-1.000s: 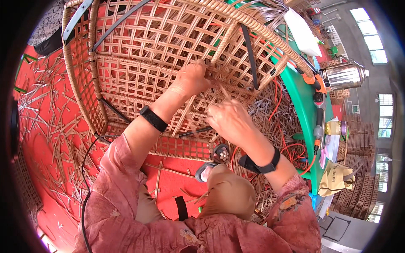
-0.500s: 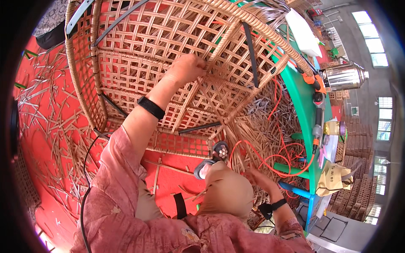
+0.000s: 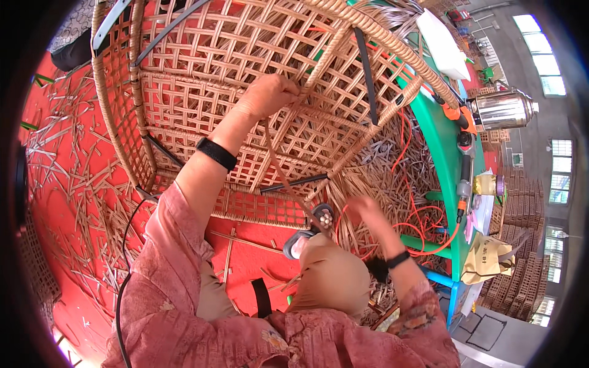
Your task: Manually weaving a large wicker or bamboo furniture frame using individual strips.
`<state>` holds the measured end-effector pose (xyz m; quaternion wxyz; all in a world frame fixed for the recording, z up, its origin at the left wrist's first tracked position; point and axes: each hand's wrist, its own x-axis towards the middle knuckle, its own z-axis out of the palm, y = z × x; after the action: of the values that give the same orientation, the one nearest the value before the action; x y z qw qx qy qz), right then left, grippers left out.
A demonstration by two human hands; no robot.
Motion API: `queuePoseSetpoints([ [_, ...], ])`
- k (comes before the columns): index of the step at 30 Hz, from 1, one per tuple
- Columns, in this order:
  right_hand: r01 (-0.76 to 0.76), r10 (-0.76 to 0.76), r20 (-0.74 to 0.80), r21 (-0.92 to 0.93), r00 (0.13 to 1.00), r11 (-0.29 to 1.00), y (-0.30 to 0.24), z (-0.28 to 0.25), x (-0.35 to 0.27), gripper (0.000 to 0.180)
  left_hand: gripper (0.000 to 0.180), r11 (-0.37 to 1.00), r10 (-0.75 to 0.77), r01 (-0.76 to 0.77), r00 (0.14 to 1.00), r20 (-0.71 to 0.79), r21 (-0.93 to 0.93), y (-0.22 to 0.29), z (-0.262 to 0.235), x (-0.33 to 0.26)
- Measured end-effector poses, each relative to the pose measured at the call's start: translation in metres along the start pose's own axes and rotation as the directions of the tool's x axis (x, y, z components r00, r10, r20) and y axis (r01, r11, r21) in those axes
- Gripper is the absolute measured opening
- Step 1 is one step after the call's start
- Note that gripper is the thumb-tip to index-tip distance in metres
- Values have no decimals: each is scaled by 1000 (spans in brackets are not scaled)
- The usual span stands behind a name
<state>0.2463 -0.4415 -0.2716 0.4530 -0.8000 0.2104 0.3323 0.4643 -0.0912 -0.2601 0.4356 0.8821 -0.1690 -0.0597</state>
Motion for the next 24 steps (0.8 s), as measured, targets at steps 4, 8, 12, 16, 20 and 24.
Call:
queuePoseSetpoints([
  [4, 535, -545, -163, -103, 823, 839, -165, 52, 44, 42, 21, 995, 96, -96, 994, -57, 2, -13, 6, -1],
  [8, 613, -652, -242, -224, 718, 758, -220, 67, 103, 35, 20, 994, 107, -107, 994, -32, -16, -8, 4, 3],
  [12, 671, -658, -195, 5, 728, 741, -222, 81, 123, 18, 19, 996, 84, -85, 996, -39, -41, -6, 1, 1],
  [16, 611, -584, -201, 119, 786, 782, -223, 79, 114, 15, 20, 991, -125, 127, 990, -59, 32, -1, 4, 6],
  [20, 604, -601, -61, 61, 797, 795, -226, 65, 106, 16, 18, 962, -178, 198, 977, -115, 187, 7, 7, 10],
  [24, 554, -557, 51, 54, 829, 830, -229, 53, 106, 22, 17, 945, -140, 202, 961, -240, 259, 15, 11, 9],
])
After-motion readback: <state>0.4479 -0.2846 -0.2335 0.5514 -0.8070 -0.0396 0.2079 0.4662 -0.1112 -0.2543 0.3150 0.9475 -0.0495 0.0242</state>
